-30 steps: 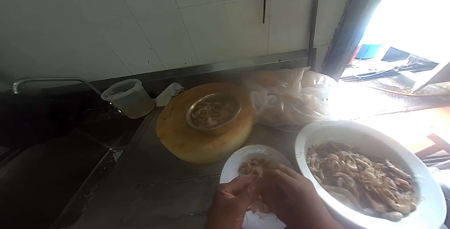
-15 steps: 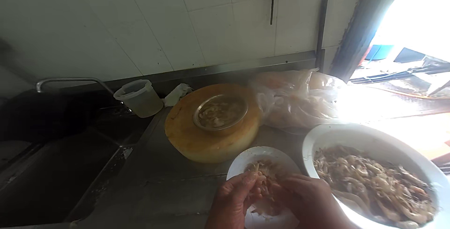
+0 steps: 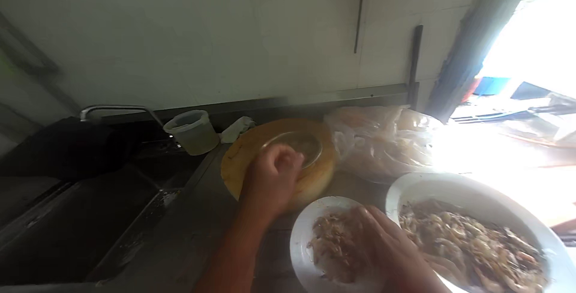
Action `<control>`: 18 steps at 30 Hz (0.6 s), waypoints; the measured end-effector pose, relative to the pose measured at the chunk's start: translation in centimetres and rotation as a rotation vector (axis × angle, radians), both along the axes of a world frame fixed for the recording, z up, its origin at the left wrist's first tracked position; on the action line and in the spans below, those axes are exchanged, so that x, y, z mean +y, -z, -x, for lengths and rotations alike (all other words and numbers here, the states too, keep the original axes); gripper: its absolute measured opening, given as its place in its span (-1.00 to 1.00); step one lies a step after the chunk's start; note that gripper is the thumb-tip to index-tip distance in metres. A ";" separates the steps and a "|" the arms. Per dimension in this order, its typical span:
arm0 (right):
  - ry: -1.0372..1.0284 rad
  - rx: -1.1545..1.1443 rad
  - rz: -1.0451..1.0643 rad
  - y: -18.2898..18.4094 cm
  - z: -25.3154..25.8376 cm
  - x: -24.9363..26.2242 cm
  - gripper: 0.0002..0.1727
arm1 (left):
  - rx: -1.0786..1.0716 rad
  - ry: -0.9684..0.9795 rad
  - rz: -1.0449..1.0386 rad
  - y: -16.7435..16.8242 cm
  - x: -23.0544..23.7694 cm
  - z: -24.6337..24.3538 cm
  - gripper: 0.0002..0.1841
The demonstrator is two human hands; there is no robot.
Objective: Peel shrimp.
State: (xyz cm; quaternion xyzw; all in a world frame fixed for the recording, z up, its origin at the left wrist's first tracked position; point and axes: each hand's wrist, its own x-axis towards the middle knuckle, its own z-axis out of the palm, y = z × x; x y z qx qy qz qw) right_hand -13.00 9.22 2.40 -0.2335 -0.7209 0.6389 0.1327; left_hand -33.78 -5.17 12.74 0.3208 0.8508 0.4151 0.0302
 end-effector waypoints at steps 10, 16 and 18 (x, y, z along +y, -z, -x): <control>0.083 0.282 0.599 0.1 2.0 -1.8 -0.36 | 0.002 0.151 -0.251 12.6 -0.4 -13.5 -0.60; -0.169 0.308 0.199 0.6 0.8 -1.0 -0.62 | -0.453 0.143 -0.396 12.2 -2.5 -10.8 -0.67; -0.229 0.290 0.081 1.0 0.5 -0.6 -0.60 | -0.527 0.160 -0.439 11.8 -3.0 -10.4 -0.72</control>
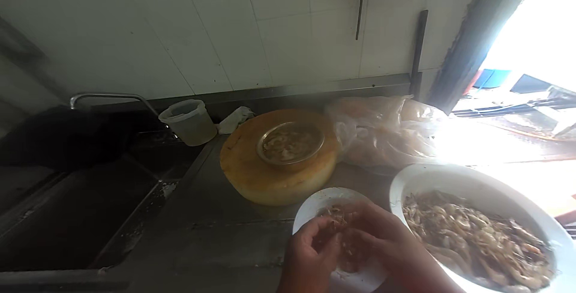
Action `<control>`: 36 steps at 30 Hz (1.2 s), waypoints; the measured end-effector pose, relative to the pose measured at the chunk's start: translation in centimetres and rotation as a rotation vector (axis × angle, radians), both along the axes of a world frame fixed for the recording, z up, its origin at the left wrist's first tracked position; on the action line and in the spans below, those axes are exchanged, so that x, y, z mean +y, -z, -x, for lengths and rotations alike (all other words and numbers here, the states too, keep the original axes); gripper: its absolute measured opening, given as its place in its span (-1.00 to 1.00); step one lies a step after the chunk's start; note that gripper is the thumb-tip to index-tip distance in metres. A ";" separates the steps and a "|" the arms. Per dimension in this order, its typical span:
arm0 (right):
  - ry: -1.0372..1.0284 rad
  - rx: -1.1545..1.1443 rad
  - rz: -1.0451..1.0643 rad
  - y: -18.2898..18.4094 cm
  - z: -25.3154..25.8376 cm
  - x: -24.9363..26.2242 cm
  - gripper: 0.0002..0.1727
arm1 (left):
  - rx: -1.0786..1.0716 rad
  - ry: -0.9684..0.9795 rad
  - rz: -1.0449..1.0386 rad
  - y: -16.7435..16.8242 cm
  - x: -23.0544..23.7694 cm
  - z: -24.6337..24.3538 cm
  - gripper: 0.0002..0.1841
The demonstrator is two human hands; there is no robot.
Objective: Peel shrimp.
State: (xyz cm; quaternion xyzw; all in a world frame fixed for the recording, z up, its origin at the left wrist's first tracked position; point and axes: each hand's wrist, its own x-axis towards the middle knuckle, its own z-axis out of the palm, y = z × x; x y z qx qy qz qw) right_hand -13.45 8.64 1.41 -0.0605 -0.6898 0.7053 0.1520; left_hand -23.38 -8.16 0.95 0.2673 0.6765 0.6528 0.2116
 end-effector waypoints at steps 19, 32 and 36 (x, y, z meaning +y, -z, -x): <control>0.067 -0.065 -0.547 -0.2 0.0 -0.2 -0.75 | -0.128 0.078 -0.035 -1.1 -1.1 1.4 -0.71; 0.131 0.075 -0.638 0.9 -0.9 -0.5 -0.87 | -0.568 -0.073 -0.157 -1.4 -0.8 2.3 -0.78; 0.143 -0.129 -0.815 1.1 -0.7 -0.3 -0.64 | -0.229 -0.052 -0.152 -0.9 -0.4 1.8 -0.78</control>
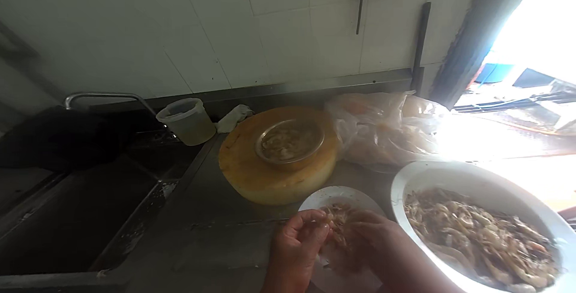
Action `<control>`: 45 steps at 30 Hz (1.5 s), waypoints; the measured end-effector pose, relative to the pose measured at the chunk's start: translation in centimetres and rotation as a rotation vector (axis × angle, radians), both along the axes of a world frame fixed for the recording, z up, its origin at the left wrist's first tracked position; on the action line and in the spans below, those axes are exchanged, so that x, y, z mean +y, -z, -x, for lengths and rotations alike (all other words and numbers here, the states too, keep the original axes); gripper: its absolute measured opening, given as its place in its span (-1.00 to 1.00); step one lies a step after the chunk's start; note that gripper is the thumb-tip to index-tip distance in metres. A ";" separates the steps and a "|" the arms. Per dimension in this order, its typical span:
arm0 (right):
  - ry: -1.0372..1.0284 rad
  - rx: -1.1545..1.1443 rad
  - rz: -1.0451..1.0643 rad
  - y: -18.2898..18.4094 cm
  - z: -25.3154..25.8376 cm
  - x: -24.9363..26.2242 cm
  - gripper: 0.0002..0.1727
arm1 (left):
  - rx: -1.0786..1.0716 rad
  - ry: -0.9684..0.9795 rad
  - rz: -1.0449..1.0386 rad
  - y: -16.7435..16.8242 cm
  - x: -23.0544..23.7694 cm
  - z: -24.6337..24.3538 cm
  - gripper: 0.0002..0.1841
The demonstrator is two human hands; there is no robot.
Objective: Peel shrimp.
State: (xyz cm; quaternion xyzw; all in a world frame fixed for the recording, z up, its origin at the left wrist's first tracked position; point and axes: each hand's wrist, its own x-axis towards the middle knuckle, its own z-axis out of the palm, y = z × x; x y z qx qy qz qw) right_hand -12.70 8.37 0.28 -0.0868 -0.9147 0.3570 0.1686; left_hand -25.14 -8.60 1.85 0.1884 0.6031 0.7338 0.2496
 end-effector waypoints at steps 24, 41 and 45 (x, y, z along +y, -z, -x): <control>-0.050 0.313 0.845 -0.2 0.1 -0.5 -0.90 | -0.286 0.262 -0.117 -0.4 0.1 -1.9 -0.81; 0.083 0.318 0.510 0.9 -0.1 -0.4 -0.76 | 0.057 -0.041 -0.044 -0.6 0.5 -1.8 -0.82; 0.024 0.280 0.536 0.7 0.4 -1.4 -0.77 | 0.601 -0.120 0.048 0.8 0.9 -2.3 -0.83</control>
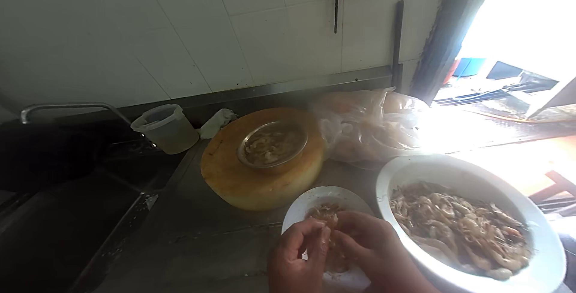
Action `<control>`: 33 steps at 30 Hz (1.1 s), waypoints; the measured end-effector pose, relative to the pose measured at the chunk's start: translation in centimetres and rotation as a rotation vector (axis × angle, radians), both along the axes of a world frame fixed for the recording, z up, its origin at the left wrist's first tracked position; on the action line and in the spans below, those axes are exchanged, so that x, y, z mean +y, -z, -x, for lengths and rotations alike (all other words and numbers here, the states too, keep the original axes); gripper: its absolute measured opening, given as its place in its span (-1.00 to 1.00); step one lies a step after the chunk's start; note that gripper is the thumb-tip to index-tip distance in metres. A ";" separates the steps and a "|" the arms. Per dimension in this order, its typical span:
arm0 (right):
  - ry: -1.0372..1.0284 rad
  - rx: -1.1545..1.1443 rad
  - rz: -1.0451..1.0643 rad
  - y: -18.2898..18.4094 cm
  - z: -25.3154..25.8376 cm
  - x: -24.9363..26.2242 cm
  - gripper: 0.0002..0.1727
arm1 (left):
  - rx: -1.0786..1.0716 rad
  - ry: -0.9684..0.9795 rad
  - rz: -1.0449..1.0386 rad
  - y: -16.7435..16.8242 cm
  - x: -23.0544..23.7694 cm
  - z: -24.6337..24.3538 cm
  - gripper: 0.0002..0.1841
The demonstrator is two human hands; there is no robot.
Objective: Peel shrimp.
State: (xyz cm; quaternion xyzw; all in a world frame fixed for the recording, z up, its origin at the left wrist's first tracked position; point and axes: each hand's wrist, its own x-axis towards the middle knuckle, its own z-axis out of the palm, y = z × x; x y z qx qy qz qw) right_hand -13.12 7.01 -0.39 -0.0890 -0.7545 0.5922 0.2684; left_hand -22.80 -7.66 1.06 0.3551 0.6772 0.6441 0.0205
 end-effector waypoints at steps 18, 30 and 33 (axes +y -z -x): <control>-0.109 -0.059 0.470 -1.5 -0.9 0.8 -0.90 | -0.825 0.306 -0.068 -1.7 -0.5 0.5 -0.83; 0.095 -0.005 0.019 -0.7 -0.7 -0.3 -0.87 | 0.105 0.110 0.032 0.8 -0.4 -0.1 -0.86; 0.112 0.007 -0.012 -0.8 -0.8 0.0 -0.90 | 0.159 0.124 0.016 0.8 -0.5 -0.2 -0.87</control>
